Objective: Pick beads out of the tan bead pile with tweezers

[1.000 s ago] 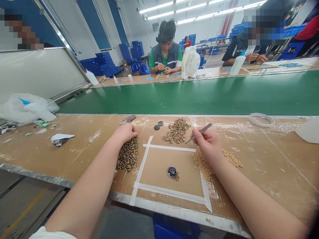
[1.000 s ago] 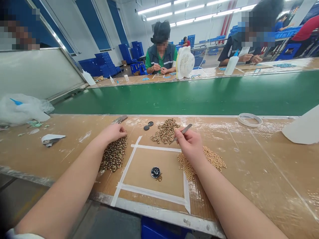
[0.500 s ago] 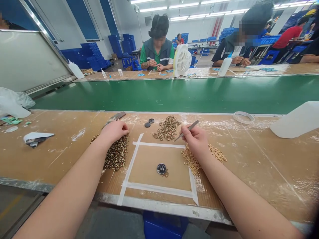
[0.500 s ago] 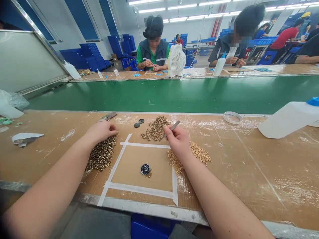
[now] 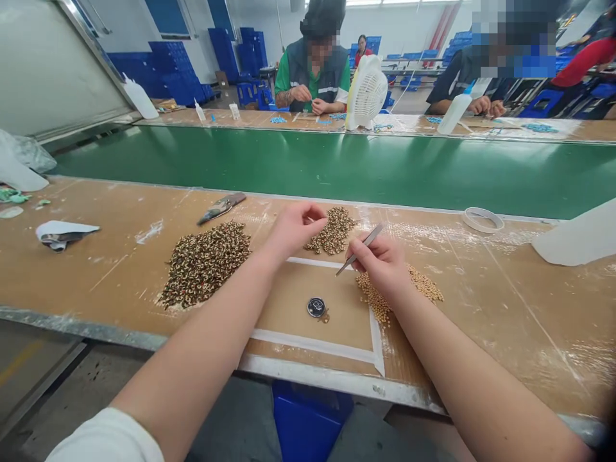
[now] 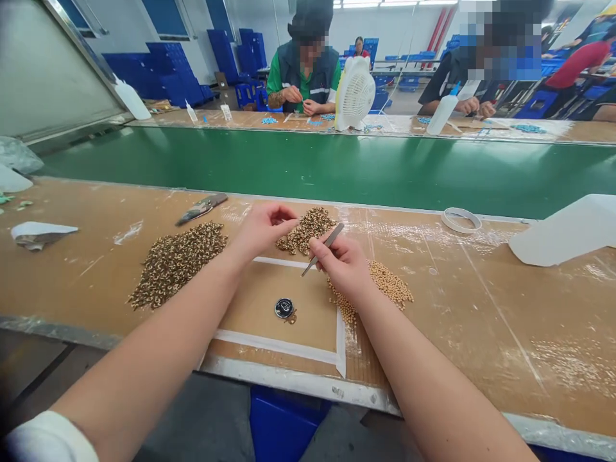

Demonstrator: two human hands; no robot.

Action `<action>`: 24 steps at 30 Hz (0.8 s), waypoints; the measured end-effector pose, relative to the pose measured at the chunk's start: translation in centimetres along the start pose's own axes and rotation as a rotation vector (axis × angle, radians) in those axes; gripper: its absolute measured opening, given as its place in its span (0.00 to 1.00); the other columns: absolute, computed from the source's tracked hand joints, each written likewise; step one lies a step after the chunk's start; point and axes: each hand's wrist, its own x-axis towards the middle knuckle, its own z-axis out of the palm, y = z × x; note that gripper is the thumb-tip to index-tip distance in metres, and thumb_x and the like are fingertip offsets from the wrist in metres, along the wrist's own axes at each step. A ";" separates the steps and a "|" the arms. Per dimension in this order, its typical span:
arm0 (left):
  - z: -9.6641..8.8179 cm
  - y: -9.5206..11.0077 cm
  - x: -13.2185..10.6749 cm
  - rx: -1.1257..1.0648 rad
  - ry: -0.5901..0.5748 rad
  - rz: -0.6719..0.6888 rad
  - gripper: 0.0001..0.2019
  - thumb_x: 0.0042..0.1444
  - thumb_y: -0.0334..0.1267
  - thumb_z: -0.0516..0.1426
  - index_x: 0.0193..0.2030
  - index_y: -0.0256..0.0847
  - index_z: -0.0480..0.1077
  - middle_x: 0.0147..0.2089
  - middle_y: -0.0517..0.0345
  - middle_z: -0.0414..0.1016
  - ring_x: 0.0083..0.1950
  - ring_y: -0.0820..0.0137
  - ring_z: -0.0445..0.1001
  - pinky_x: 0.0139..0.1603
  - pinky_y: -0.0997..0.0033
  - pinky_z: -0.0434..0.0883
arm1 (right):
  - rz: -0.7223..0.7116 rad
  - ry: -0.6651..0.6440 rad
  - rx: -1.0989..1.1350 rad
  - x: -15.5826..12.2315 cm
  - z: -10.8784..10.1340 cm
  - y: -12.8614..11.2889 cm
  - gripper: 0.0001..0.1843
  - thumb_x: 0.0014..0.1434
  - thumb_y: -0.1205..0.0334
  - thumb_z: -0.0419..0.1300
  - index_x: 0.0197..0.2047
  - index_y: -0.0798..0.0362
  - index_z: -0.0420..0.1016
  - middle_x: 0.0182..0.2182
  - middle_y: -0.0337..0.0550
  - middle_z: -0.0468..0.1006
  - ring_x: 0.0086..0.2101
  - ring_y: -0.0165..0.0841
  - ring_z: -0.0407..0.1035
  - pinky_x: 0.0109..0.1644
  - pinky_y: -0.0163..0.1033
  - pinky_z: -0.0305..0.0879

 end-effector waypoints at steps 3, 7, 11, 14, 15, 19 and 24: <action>2.8 -0.8 -0.5 -0.183 -0.012 0.014 0.10 0.58 0.41 0.63 0.43 0.36 0.76 0.40 0.53 0.81 0.35 0.74 0.74 0.38 0.72 0.72 | -0.032 -0.131 -0.054 -0.6 0.8 -0.5 0.20 0.68 0.49 0.62 0.29 0.52 0.77 0.20 0.35 0.70 0.21 0.26 0.62 0.26 0.36 0.56; 4.2 -1.6 -1.3 -0.206 -0.155 0.148 0.07 0.60 0.38 0.62 0.42 0.38 0.78 0.42 0.54 0.81 0.40 0.73 0.76 0.43 0.71 0.72 | -0.132 -0.264 -0.154 -1.2 2.1 -1.2 0.20 0.68 0.53 0.60 0.25 0.52 0.73 0.20 0.35 0.70 0.23 0.27 0.62 0.28 0.36 0.58; 4.4 -1.7 -1.2 -0.179 -0.273 0.171 0.09 0.61 0.39 0.62 0.45 0.40 0.79 0.42 0.55 0.82 0.36 0.74 0.74 0.40 0.71 0.71 | -0.171 -0.391 -0.198 -1.4 2.9 -1.3 0.17 0.68 0.56 0.60 0.27 0.51 0.72 0.20 0.34 0.70 0.22 0.26 0.61 0.28 0.35 0.57; 4.6 -1.8 -1.0 -0.152 -0.335 0.165 0.08 0.61 0.39 0.62 0.44 0.41 0.80 0.40 0.57 0.83 0.34 0.75 0.72 0.38 0.71 0.69 | -0.177 -0.422 -0.220 -1.5 3.1 -1.2 0.18 0.68 0.57 0.61 0.26 0.51 0.71 0.20 0.34 0.72 0.21 0.26 0.62 0.28 0.35 0.58; 4.7 -1.8 -1.0 -0.141 -0.350 0.174 0.07 0.61 0.39 0.62 0.43 0.42 0.80 0.40 0.58 0.83 0.34 0.75 0.72 0.38 0.71 0.69 | -0.189 -0.430 -0.222 -1.5 3.1 -1.1 0.17 0.68 0.57 0.61 0.27 0.51 0.72 0.20 0.35 0.73 0.22 0.27 0.63 0.28 0.35 0.58; 4.9 -1.7 -1.2 -0.129 -0.362 0.231 0.06 0.61 0.36 0.61 0.43 0.42 0.80 0.42 0.58 0.83 0.37 0.73 0.74 0.41 0.70 0.70 | -0.227 -0.464 -0.219 -1.6 3.2 -0.8 0.18 0.69 0.59 0.61 0.26 0.51 0.71 0.23 0.39 0.78 0.23 0.29 0.68 0.30 0.37 0.61; 4.9 -1.4 -1.4 -0.138 -0.379 0.223 0.06 0.63 0.36 0.60 0.43 0.42 0.79 0.42 0.59 0.84 0.41 0.72 0.77 0.44 0.70 0.71 | -0.216 -0.495 -0.231 -1.8 3.2 -0.6 0.18 0.69 0.59 0.61 0.25 0.50 0.71 0.25 0.40 0.81 0.25 0.31 0.71 0.32 0.38 0.65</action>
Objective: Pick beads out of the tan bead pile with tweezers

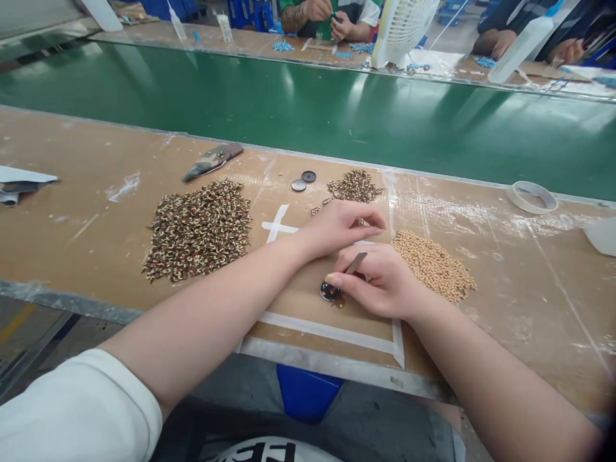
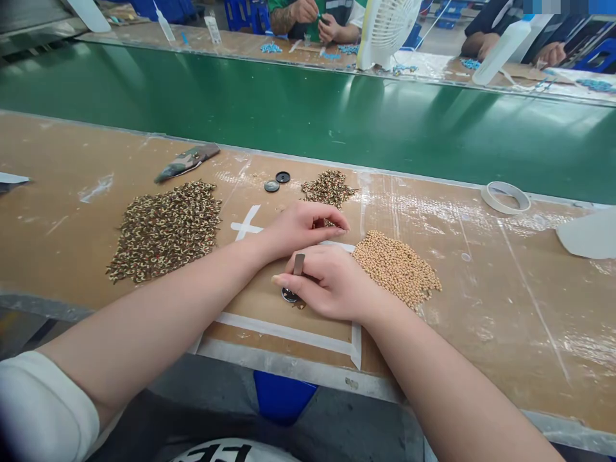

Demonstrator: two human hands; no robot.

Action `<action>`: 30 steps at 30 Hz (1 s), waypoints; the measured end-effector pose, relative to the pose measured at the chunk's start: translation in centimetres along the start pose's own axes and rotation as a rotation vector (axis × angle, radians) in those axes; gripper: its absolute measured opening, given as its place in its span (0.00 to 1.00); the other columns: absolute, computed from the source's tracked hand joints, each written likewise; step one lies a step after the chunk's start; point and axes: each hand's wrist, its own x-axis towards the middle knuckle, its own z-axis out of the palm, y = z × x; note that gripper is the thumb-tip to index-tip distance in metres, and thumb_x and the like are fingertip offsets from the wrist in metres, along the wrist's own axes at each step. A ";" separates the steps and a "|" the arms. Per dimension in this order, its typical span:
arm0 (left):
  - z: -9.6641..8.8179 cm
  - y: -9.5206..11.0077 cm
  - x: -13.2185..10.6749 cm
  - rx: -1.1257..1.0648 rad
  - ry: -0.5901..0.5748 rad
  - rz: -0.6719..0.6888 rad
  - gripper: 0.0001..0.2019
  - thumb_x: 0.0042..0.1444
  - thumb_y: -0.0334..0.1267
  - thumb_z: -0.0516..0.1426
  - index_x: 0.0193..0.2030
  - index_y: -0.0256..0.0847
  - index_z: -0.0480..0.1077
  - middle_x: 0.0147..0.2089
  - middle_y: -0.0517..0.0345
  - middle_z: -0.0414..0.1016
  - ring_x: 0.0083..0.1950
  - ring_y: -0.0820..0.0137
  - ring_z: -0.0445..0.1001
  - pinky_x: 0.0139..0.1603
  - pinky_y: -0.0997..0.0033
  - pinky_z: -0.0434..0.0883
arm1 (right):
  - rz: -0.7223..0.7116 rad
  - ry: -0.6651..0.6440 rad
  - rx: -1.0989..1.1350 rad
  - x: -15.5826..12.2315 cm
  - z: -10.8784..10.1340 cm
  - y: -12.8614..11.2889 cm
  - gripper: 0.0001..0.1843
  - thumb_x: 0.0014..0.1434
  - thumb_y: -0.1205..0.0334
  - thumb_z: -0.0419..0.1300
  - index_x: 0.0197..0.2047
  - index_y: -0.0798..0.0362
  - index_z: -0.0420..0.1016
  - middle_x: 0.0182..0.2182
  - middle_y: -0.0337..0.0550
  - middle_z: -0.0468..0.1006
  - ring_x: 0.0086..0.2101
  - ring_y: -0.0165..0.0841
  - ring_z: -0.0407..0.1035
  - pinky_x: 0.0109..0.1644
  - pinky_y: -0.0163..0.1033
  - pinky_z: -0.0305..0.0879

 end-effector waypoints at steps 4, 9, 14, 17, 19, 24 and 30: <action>-0.1 0.2 -0.1 -0.002 -0.029 -0.017 0.06 0.62 0.36 0.60 0.42 0.43 0.80 0.41 0.59 0.84 0.41 0.71 0.78 0.45 0.69 0.71 | 0.016 0.007 0.019 0.3 -0.1 -0.4 0.19 0.69 0.57 0.60 0.25 0.50 0.71 0.25 0.40 0.80 0.25 0.30 0.71 0.31 0.38 0.66; -0.1 0.4 -0.5 -0.097 -0.070 -0.079 0.07 0.60 0.33 0.60 0.41 0.43 0.80 0.39 0.59 0.83 0.38 0.72 0.78 0.38 0.71 0.72 | 0.081 0.272 0.015 0.3 -2.2 -0.3 0.21 0.69 0.50 0.60 0.25 0.50 0.73 0.21 0.38 0.74 0.23 0.30 0.66 0.29 0.38 0.64; 0.4 0.6 -0.6 -0.255 -0.015 -0.319 0.10 0.61 0.38 0.62 0.48 0.40 0.76 0.44 0.51 0.83 0.24 0.78 0.71 0.25 0.73 0.70 | 0.271 0.735 -0.048 -0.4 -5.2 1.7 0.21 0.67 0.46 0.62 0.28 0.50 0.77 0.18 0.37 0.69 0.20 0.29 0.62 0.25 0.38 0.57; 0.3 0.8 -0.6 -0.262 -0.012 -0.380 0.11 0.60 0.38 0.63 0.50 0.42 0.75 0.46 0.50 0.83 0.22 0.79 0.71 0.26 0.73 0.72 | 0.323 0.794 -0.075 -0.5 -6.0 3.1 0.21 0.68 0.46 0.62 0.28 0.50 0.76 0.18 0.36 0.68 0.20 0.29 0.61 0.25 0.38 0.55; 0.2 0.9 -0.6 -0.271 -0.014 -0.396 0.12 0.60 0.37 0.63 0.50 0.42 0.74 0.45 0.51 0.83 0.22 0.79 0.71 0.26 0.73 0.73 | 0.337 0.782 -0.107 -0.4 -5.9 3.6 0.21 0.68 0.46 0.61 0.28 0.50 0.76 0.18 0.36 0.68 0.20 0.28 0.61 0.26 0.38 0.55; 0.0 0.9 -0.5 -0.282 -0.025 -0.427 0.13 0.60 0.36 0.64 0.51 0.42 0.73 0.43 0.52 0.83 0.21 0.78 0.72 0.27 0.72 0.73 | 0.340 0.762 -0.175 -0.1 -5.5 3.8 0.21 0.69 0.47 0.60 0.28 0.51 0.77 0.20 0.37 0.70 0.22 0.28 0.62 0.28 0.39 0.57; -0.1 1.0 -0.5 -0.275 -0.026 -0.437 0.15 0.60 0.36 0.64 0.53 0.43 0.71 0.42 0.55 0.83 0.21 0.79 0.72 0.28 0.72 0.72 | 0.355 0.797 -0.156 0.0 -5.7 4.2 0.22 0.68 0.45 0.61 0.28 0.51 0.77 0.18 0.35 0.68 0.20 0.28 0.61 0.26 0.38 0.56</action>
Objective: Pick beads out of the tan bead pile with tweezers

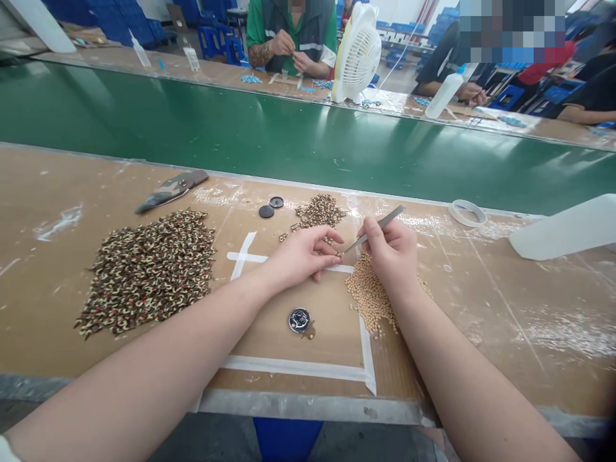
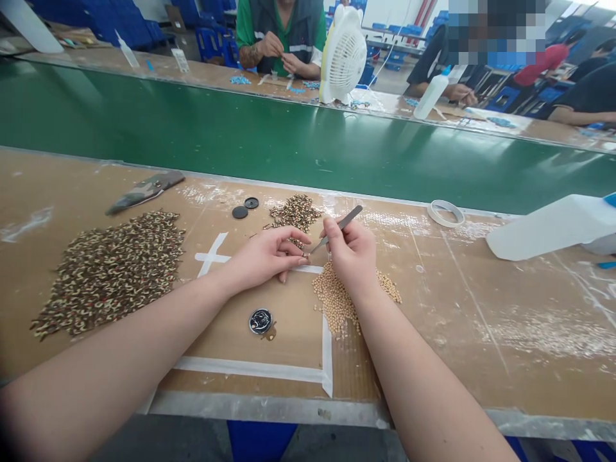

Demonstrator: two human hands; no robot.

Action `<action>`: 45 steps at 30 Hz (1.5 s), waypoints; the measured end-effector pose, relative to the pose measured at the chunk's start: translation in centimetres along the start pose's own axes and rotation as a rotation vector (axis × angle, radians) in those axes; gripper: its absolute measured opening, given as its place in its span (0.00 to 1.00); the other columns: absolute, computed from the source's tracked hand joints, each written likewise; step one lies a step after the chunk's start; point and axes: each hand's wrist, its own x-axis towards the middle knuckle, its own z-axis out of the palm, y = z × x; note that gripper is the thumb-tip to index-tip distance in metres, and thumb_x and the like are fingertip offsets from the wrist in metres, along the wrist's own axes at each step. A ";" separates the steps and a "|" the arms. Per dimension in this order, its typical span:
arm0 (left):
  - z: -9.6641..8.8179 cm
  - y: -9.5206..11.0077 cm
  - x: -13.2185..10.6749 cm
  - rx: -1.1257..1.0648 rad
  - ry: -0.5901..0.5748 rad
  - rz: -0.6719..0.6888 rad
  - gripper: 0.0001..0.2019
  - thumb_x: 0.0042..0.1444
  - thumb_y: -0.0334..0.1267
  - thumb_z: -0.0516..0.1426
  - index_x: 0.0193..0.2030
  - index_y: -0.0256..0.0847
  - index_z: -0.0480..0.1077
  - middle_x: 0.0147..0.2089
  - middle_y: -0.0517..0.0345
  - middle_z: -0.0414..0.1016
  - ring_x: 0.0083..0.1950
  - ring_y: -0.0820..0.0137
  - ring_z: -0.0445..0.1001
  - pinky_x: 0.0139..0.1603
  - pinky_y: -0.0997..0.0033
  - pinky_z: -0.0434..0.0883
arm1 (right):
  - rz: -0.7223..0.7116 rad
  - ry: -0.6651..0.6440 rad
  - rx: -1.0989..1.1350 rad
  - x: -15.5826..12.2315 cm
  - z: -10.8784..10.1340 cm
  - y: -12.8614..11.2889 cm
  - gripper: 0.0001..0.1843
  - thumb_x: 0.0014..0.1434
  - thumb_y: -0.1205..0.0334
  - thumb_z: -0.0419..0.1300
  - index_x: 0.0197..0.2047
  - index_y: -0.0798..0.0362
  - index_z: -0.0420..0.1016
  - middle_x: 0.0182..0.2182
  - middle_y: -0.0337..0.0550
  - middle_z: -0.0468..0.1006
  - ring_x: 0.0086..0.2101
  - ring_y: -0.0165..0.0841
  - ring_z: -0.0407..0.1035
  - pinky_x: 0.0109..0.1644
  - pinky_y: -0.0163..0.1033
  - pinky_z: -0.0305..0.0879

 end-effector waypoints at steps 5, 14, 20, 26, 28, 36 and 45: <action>0.0 0.2 0.0 0.010 0.004 -0.011 0.16 0.60 0.37 0.64 0.55 0.45 0.70 0.42 0.56 0.83 0.22 0.79 0.72 0.29 0.71 0.73 | -0.004 -0.001 0.000 0.0 0.1 0.2 0.23 0.67 0.45 0.62 0.27 0.52 0.77 0.19 0.36 0.69 0.21 0.27 0.61 0.27 0.38 0.56; -0.1 0.2 0.0 -0.005 0.010 -0.009 0.17 0.59 0.38 0.65 0.55 0.45 0.70 0.42 0.56 0.83 0.21 0.78 0.72 0.27 0.72 0.71 | 0.016 -0.009 0.024 0.0 0.3 0.2 0.22 0.66 0.45 0.62 0.27 0.51 0.76 0.17 0.35 0.69 0.20 0.27 0.61 0.26 0.38 0.55; -0.2 0.2 0.1 -0.021 0.029 -0.026 0.18 0.59 0.39 0.65 0.54 0.44 0.70 0.42 0.55 0.84 0.22 0.77 0.73 0.26 0.72 0.70 | 0.022 0.000 0.048 0.0 0.3 0.0 0.21 0.66 0.46 0.63 0.27 0.51 0.77 0.17 0.35 0.68 0.20 0.27 0.61 0.26 0.38 0.56; 0.0 0.2 0.2 -0.088 0.072 0.004 0.18 0.56 0.37 0.67 0.51 0.43 0.69 0.38 0.57 0.84 0.21 0.77 0.74 0.26 0.74 0.71 | 0.064 0.049 0.098 -0.1 0.5 -0.1 0.22 0.66 0.45 0.63 0.26 0.51 0.77 0.17 0.36 0.69 0.19 0.27 0.61 0.25 0.37 0.56; 0.0 0.4 0.1 -0.101 0.083 0.006 0.17 0.56 0.36 0.67 0.49 0.43 0.68 0.36 0.57 0.84 0.21 0.77 0.74 0.25 0.75 0.70 | 0.072 0.053 0.110 -0.1 0.5 0.0 0.22 0.66 0.45 0.63 0.26 0.51 0.78 0.17 0.36 0.70 0.19 0.27 0.62 0.25 0.37 0.56; 0.2 0.6 -0.2 -0.134 0.094 0.034 0.16 0.56 0.37 0.67 0.46 0.44 0.66 0.32 0.60 0.82 0.21 0.76 0.73 0.22 0.76 0.69 | 0.103 0.080 0.132 -0.4 0.6 -0.1 0.22 0.65 0.44 0.63 0.26 0.51 0.77 0.17 0.36 0.71 0.19 0.27 0.62 0.24 0.37 0.55; 0.6 0.8 -0.4 -0.127 0.147 0.050 0.14 0.56 0.39 0.67 0.43 0.43 0.66 0.34 0.59 0.83 0.21 0.77 0.72 0.22 0.75 0.71 | 0.106 0.086 0.127 -0.5 0.8 -0.1 0.23 0.67 0.44 0.62 0.27 0.51 0.77 0.17 0.36 0.70 0.19 0.27 0.62 0.24 0.37 0.56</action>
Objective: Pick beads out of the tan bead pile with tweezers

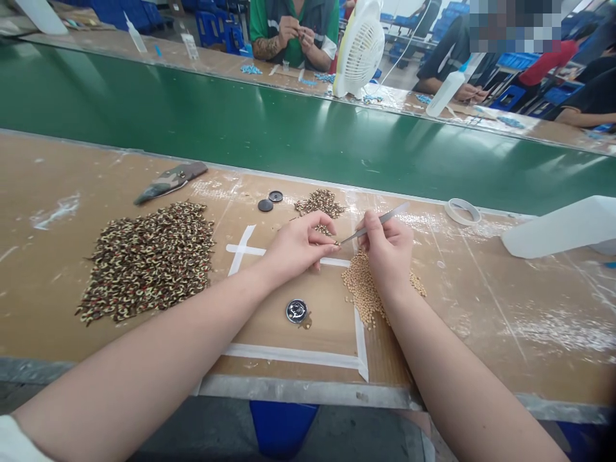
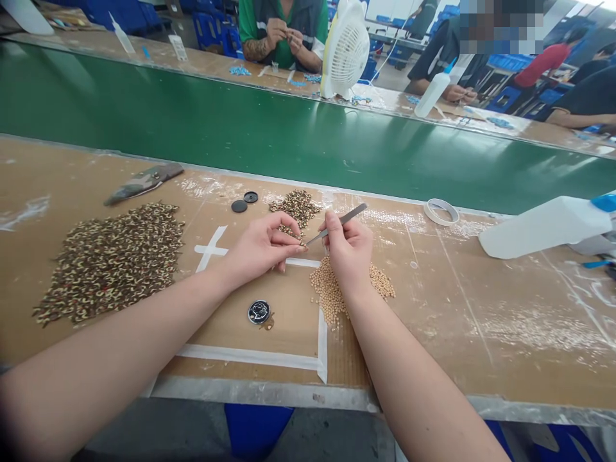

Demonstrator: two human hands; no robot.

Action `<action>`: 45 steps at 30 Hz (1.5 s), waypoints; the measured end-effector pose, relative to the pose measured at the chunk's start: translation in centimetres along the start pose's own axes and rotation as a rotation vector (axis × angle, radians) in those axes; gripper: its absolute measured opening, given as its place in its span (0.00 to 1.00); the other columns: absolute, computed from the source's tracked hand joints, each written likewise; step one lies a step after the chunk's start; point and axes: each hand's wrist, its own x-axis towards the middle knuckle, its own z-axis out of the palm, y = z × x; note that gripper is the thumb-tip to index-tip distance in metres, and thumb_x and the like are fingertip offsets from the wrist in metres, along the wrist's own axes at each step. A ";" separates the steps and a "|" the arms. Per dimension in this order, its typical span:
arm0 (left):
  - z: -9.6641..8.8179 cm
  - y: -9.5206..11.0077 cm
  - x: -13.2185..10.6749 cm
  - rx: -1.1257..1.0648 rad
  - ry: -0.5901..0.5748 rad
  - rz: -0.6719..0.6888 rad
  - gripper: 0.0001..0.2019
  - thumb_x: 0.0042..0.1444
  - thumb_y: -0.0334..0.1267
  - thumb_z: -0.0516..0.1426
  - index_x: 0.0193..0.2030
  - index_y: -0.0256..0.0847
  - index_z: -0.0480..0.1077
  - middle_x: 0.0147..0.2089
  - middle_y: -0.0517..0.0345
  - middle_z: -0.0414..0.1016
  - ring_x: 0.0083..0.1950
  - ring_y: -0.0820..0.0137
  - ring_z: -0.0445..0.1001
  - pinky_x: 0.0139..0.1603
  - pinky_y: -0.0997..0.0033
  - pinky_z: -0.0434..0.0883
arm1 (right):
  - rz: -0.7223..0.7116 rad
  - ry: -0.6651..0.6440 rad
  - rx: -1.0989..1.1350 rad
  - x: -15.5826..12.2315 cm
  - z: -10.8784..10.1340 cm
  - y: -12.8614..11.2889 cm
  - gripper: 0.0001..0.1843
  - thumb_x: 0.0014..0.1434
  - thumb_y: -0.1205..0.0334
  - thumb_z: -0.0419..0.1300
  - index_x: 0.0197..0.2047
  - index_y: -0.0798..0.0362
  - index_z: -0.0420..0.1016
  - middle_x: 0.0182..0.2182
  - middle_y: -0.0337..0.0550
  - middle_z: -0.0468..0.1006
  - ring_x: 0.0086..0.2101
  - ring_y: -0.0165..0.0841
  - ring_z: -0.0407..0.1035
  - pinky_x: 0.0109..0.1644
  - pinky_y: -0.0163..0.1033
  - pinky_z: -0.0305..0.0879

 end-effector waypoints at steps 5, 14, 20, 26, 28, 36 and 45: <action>0.0 0.1 0.0 0.005 0.001 -0.009 0.14 0.57 0.38 0.66 0.43 0.44 0.66 0.35 0.58 0.82 0.21 0.77 0.72 0.23 0.74 0.71 | -0.009 -0.010 -0.013 -0.1 -0.1 -0.5 0.23 0.66 0.44 0.62 0.27 0.51 0.77 0.18 0.37 0.70 0.20 0.28 0.63 0.25 0.38 0.57; -0.3 -0.1 0.0 0.098 -0.013 0.037 0.14 0.60 0.42 0.65 0.50 0.43 0.71 0.42 0.52 0.83 0.25 0.76 0.73 0.28 0.71 0.73 | -0.023 0.000 0.043 0.1 -0.6 -1.0 0.24 0.68 0.42 0.60 0.28 0.51 0.76 0.18 0.35 0.65 0.21 0.28 0.59 0.26 0.38 0.54; -1.1 0.1 -0.3 0.658 0.074 0.205 0.10 0.63 0.40 0.62 0.51 0.48 0.79 0.47 0.54 0.85 0.45 0.65 0.80 0.45 0.64 0.74 | -0.036 -0.002 0.000 1.1 -1.3 -0.9 0.24 0.68 0.40 0.59 0.30 0.51 0.79 0.18 0.34 0.62 0.21 0.27 0.56 0.27 0.39 0.51; -1.9 0.4 -0.2 1.069 0.114 0.278 0.11 0.64 0.41 0.61 0.51 0.49 0.78 0.45 0.55 0.85 0.44 0.61 0.79 0.40 0.65 0.67 | -0.209 -0.278 -0.360 1.4 -2.3 -1.5 0.30 0.69 0.41 0.57 0.21 0.52 0.70 0.17 0.35 0.63 0.21 0.27 0.57 0.28 0.40 0.50; -2.0 0.4 -0.2 1.080 0.130 0.290 0.11 0.63 0.40 0.61 0.52 0.49 0.78 0.45 0.55 0.84 0.44 0.62 0.78 0.40 0.66 0.67 | -0.248 -0.353 -0.358 1.1 -2.2 -1.7 0.31 0.70 0.43 0.57 0.19 0.52 0.65 0.16 0.34 0.59 0.21 0.27 0.54 0.28 0.40 0.47; -1.2 0.8 -0.5 0.761 0.157 0.320 0.12 0.61 0.36 0.62 0.51 0.45 0.77 0.48 0.56 0.82 0.47 0.66 0.76 0.49 0.67 0.69 | -0.316 -0.542 -0.371 0.6 -1.4 -0.9 0.31 0.69 0.43 0.57 0.20 0.50 0.58 0.17 0.32 0.55 0.22 0.27 0.50 0.28 0.40 0.45; -0.8 0.8 -0.5 0.581 0.179 0.260 0.12 0.58 0.33 0.62 0.49 0.43 0.78 0.42 0.58 0.81 0.35 0.73 0.69 0.40 0.71 0.67 | -0.332 -0.614 -0.403 0.4 -1.2 -0.9 0.30 0.70 0.47 0.57 0.20 0.51 0.56 0.17 0.31 0.54 0.21 0.26 0.49 0.27 0.40 0.43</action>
